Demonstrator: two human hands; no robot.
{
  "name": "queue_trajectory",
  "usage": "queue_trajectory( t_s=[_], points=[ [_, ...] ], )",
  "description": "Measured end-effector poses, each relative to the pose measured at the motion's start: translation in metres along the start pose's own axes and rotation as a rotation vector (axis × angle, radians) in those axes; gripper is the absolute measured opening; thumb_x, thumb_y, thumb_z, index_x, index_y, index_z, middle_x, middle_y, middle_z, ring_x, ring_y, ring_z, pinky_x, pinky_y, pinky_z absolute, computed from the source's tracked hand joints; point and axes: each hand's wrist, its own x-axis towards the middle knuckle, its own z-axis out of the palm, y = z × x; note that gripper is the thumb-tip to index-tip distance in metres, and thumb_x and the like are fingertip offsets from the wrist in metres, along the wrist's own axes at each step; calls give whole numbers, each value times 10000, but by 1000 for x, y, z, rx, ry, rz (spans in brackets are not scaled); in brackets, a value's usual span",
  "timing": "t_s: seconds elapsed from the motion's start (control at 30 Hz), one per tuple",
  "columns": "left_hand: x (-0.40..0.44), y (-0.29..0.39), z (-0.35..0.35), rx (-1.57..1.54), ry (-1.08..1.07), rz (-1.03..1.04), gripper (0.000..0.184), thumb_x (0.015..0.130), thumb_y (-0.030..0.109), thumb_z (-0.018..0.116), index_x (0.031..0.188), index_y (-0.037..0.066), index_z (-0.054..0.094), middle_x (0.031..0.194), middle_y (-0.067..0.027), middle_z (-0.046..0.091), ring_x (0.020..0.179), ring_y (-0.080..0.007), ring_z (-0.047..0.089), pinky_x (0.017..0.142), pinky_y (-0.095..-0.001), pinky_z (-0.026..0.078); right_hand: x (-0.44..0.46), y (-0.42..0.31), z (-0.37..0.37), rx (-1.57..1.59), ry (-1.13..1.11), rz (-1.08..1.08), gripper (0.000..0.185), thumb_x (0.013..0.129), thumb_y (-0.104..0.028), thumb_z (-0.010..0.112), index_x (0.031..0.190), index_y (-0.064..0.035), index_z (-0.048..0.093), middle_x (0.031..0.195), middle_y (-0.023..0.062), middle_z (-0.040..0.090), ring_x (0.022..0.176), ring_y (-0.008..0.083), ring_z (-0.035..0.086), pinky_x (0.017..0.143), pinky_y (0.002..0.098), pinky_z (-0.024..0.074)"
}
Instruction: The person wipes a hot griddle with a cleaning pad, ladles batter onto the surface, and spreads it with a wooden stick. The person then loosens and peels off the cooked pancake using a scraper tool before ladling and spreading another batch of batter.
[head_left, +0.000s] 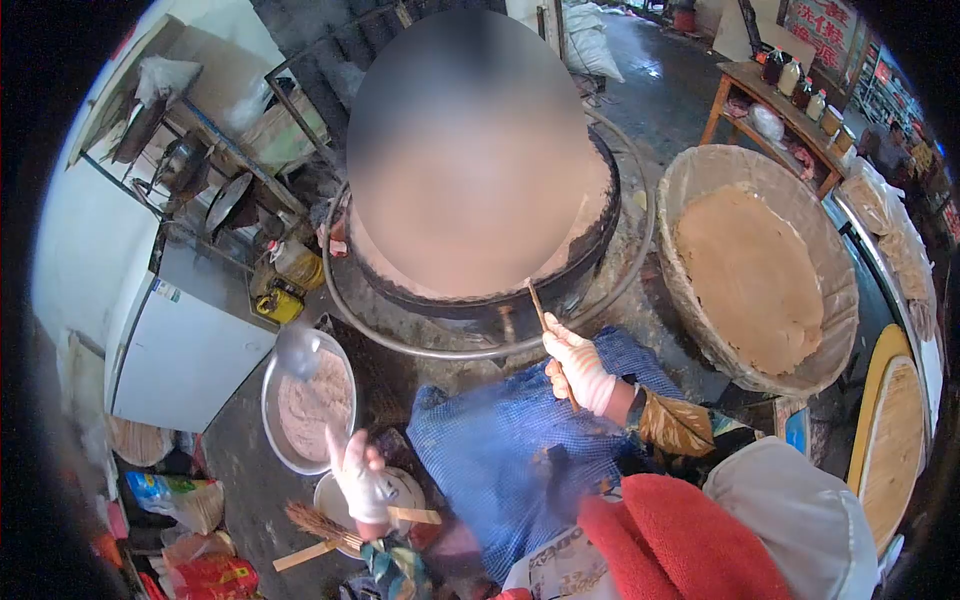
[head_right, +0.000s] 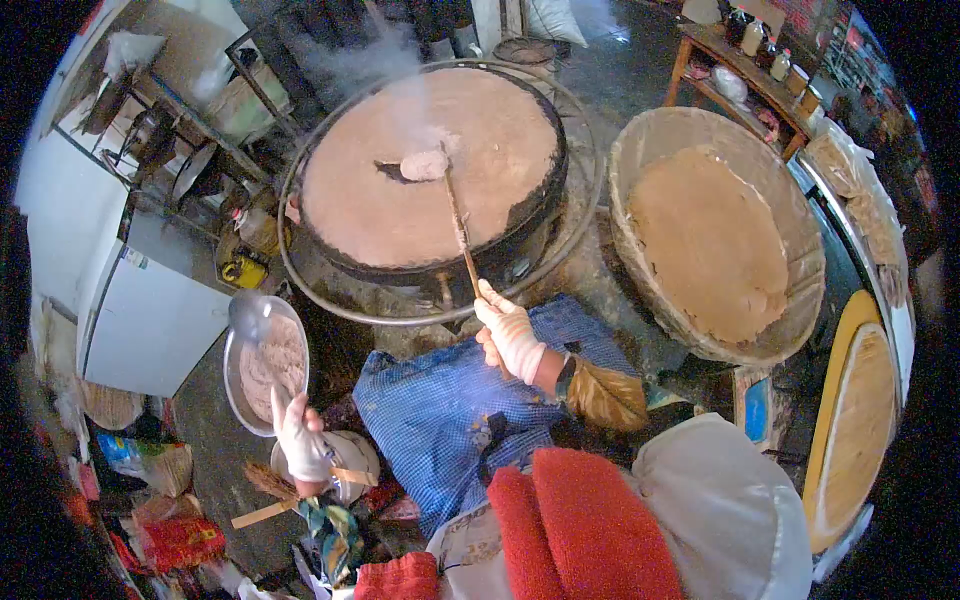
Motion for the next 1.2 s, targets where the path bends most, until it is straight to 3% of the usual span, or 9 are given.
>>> queue_trajectory(
  t_s=[0.23, 0.4, 0.5, 0.53, 0.7, 0.77, 0.9, 1.03, 1.2],
  points=[
    [67, -7, 194, 17, -454, -15, 694, 896, 37, 501, 1480, 175, 153, 827, -38, 501, 542, -71, 468, 423, -186, 403, -4, -7, -6, 9, -44, 9, 403, 911, -275, 593, 1302, -319, 508, 582, 44, 476, 353, 119, 397, 311, 280, 360],
    [78, -49, 274, 344, -387, -140, 671, 931, 40, 404, 1487, 267, 104, 846, -61, 502, 529, -121, 500, 414, -247, 444, 4, -3, -10, 67, -112, 21, 423, 901, -267, 608, 1307, -312, 501, 576, 21, 494, 352, 118, 394, 302, 277, 338],
    [58, -44, 290, 72, -492, -238, 729, 936, 67, 420, 1483, 296, -4, 832, -75, 505, 526, -131, 478, 410, -260, 434, 20, -3, -5, 136, -239, 3, 453, 914, -232, 579, 1351, -247, 459, 574, 14, 500, 354, 105, 390, 300, 267, 321],
    [43, -33, 296, 5, -450, -323, 638, 932, 75, 435, 1455, 226, 103, 803, -70, 511, 522, -132, 466, 401, -263, 408, 22, -4, -6, 139, -248, 9, 453, 914, -232, 579, 1351, -247, 459, 574, 14, 500, 354, 105, 390, 300, 267, 321],
    [63, -10, 284, -177, -523, -205, 118, 891, 47, 513, 978, -32, 510, 691, -58, 530, 532, -107, 500, 457, -223, 457, 1, -50, -5, -252, -273, -128, 461, 920, -214, 569, 1367, -239, 457, 593, -25, 484, 376, 60, 377, 308, 218, 293],
    [81, 4, 267, -778, -472, -625, 101, 901, 49, 502, 932, -46, 517, 721, -56, 524, 581, -96, 480, 481, -202, 444, 11, -58, -19, -229, -306, -312, 470, 923, -212, 579, 1370, -157, 444, 733, -57, 514, 451, 32, 449, 310, 191, 329],
    [90, 28, 228, -926, -614, -681, 203, 953, 82, 419, 997, -112, 454, 668, -18, 448, 519, -78, 441, 499, -206, 464, 71, -115, -58, -115, 28, -185, 494, 912, -308, 571, 1380, -234, 428, 611, 8, 474, 384, 93, 361, 331, 244, 315],
    [87, 58, 163, -859, -525, -520, 154, 925, 31, 481, 1034, -79, 483, 845, -88, 500, 580, -69, 432, 431, -166, 421, 88, -120, -65, -405, 7, -161, 499, 911, -317, 571, 1385, -274, 418, 601, 7, 471, 387, 88, 358, 332, 251, 332],
    [78, 65, 48, -672, -281, -442, 141, 946, 88, 477, 1005, -36, 506, 778, -68, 508, 542, -49, 446, 388, -151, 400, 77, -92, -35, -671, -118, -98, 464, 918, -350, 546, 1368, -312, 439, 613, 15, 507, 378, 96, 392, 312, 244, 319]
  ],
)
